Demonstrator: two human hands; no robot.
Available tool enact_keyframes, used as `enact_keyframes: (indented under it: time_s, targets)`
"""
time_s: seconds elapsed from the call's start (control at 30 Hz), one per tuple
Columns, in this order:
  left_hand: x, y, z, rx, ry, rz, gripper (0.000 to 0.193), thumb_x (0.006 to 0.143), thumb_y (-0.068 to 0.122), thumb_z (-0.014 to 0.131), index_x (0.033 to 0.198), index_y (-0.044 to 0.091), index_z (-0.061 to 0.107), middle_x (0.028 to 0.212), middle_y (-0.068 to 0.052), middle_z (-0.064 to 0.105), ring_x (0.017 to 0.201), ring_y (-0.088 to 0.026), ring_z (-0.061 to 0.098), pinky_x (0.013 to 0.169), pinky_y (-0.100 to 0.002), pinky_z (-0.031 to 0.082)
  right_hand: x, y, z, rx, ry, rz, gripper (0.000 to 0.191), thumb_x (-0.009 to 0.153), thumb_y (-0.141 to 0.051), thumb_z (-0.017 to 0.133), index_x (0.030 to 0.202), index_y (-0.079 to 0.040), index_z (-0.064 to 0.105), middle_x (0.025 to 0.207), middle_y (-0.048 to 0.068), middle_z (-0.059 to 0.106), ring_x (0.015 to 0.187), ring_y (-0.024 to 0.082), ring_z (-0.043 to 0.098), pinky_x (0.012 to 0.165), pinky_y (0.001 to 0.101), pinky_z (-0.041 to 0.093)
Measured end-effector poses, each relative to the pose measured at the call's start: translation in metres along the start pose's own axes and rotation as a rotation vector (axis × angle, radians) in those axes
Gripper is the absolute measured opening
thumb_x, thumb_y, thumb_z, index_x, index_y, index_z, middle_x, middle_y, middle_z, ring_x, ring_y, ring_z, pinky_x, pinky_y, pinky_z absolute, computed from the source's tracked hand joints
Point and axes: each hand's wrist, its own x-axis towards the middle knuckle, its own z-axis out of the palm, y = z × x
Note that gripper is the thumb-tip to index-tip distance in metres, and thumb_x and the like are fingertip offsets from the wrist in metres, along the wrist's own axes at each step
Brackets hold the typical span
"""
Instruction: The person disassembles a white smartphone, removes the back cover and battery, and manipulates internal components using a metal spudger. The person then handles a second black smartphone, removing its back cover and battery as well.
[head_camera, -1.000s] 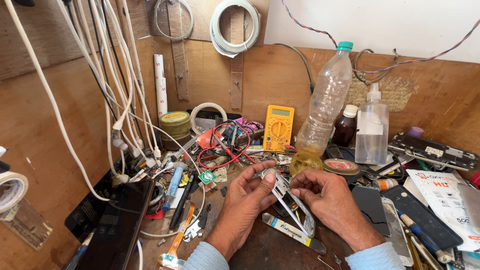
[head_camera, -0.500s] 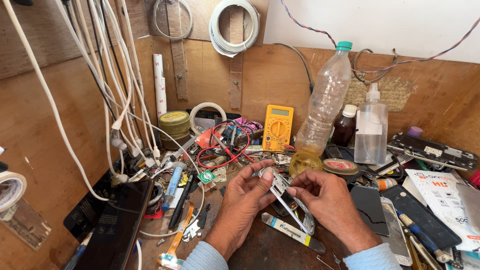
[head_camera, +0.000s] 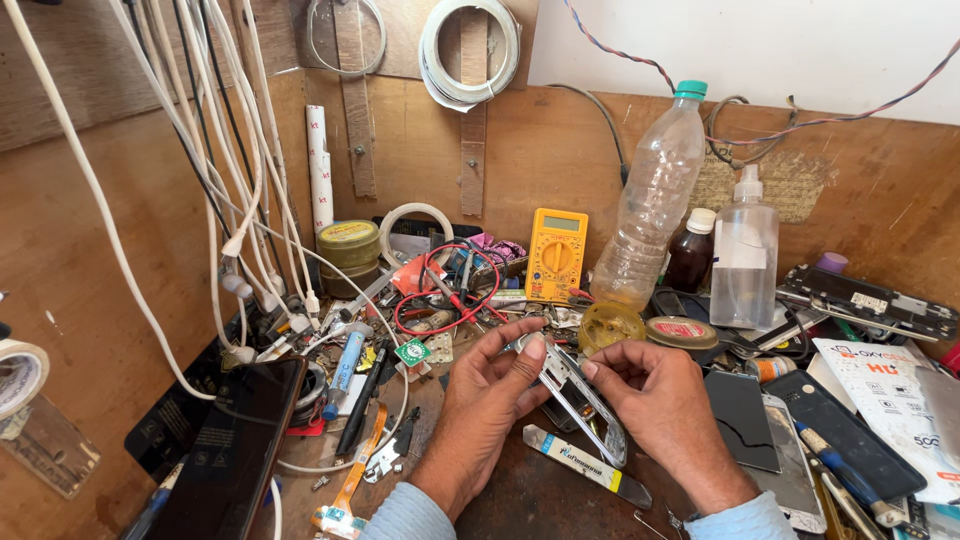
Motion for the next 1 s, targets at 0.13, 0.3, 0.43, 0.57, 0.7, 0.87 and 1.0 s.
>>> enact_keyframes:
  time_s: [0.13, 0.3, 0.43, 0.57, 0.7, 0.87, 1.0]
  targets:
    - [0.000, 0.002, 0.002, -0.013, -0.009, -0.005, 0.052, 0.087, 0.033, 0.075, 0.132, 0.008, 0.066, 0.103, -0.007, 0.074, 0.094, -0.011, 0.068, 0.081, -0.028, 0.058, -0.001, 0.002, 0.000, 0.187, -0.045, 0.091, 0.018, 0.085, -0.013, 0.079, 0.095, 0.002, 0.081, 0.075, 0.008, 0.079, 0.063, 0.009, 0.065, 0.058, 0.0259, 0.052]
    - [-0.002, 0.003, 0.002, -0.031, -0.015, -0.012, 0.053, 0.087, 0.032, 0.074, 0.132, 0.008, 0.065, 0.105, -0.008, 0.075, 0.095, -0.011, 0.069, 0.082, -0.028, 0.059, -0.002, 0.001, 0.001, 0.258, -0.044, 0.115, 0.017, 0.085, -0.009, 0.078, 0.095, 0.004, 0.080, 0.077, 0.008, 0.078, 0.065, 0.009, 0.066, 0.060, 0.0243, 0.053]
    - [-0.001, 0.001, 0.002, -0.046, -0.023, -0.004, 0.050, 0.085, 0.025, 0.076, 0.131, 0.008, 0.064, 0.109, -0.007, 0.075, 0.098, -0.012, 0.070, 0.087, -0.030, 0.059, -0.003, -0.001, 0.005, 0.212, -0.010, 0.085, 0.017, 0.084, -0.012, 0.079, 0.094, 0.002, 0.081, 0.075, 0.006, 0.078, 0.064, 0.008, 0.066, 0.060, 0.0243, 0.053]
    - [0.000, -0.002, 0.003, -0.059, -0.026, 0.009, 0.047, 0.085, 0.020, 0.077, 0.128, 0.005, 0.064, 0.110, -0.010, 0.074, 0.100, -0.015, 0.070, 0.091, -0.031, 0.060, -0.005, -0.004, 0.008, 0.069, 0.056, 0.054, 0.018, 0.083, -0.016, 0.081, 0.093, -0.001, 0.081, 0.069, 0.006, 0.077, 0.059, 0.009, 0.064, 0.057, 0.0261, 0.052]
    - [0.000, -0.003, 0.003, -0.049, -0.025, 0.012, 0.047, 0.084, 0.018, 0.078, 0.126, 0.004, 0.064, 0.111, -0.012, 0.074, 0.099, -0.015, 0.071, 0.090, -0.031, 0.061, -0.007, -0.009, 0.011, -0.010, 0.092, 0.015, 0.019, 0.081, -0.018, 0.081, 0.092, -0.003, 0.082, 0.066, 0.004, 0.077, 0.057, 0.008, 0.064, 0.055, 0.0266, 0.052]
    - [0.000, -0.003, 0.003, -0.038, -0.029, 0.026, 0.047, 0.084, 0.019, 0.078, 0.127, 0.004, 0.064, 0.110, -0.012, 0.074, 0.099, -0.015, 0.071, 0.090, -0.030, 0.061, -0.008, -0.013, 0.012, -0.058, 0.096, 0.033, 0.019, 0.080, -0.020, 0.082, 0.088, -0.003, 0.082, 0.064, 0.005, 0.076, 0.056, 0.009, 0.064, 0.055, 0.0276, 0.051]
    - [-0.001, -0.004, 0.004, -0.036, -0.044, 0.031, 0.048, 0.084, 0.020, 0.079, 0.127, 0.005, 0.065, 0.111, -0.010, 0.074, 0.099, -0.014, 0.070, 0.089, -0.030, 0.060, -0.007, -0.014, 0.013, -0.079, 0.108, 0.042, 0.020, 0.080, -0.021, 0.082, 0.087, -0.002, 0.081, 0.064, 0.006, 0.075, 0.056, 0.010, 0.063, 0.055, 0.0286, 0.051]
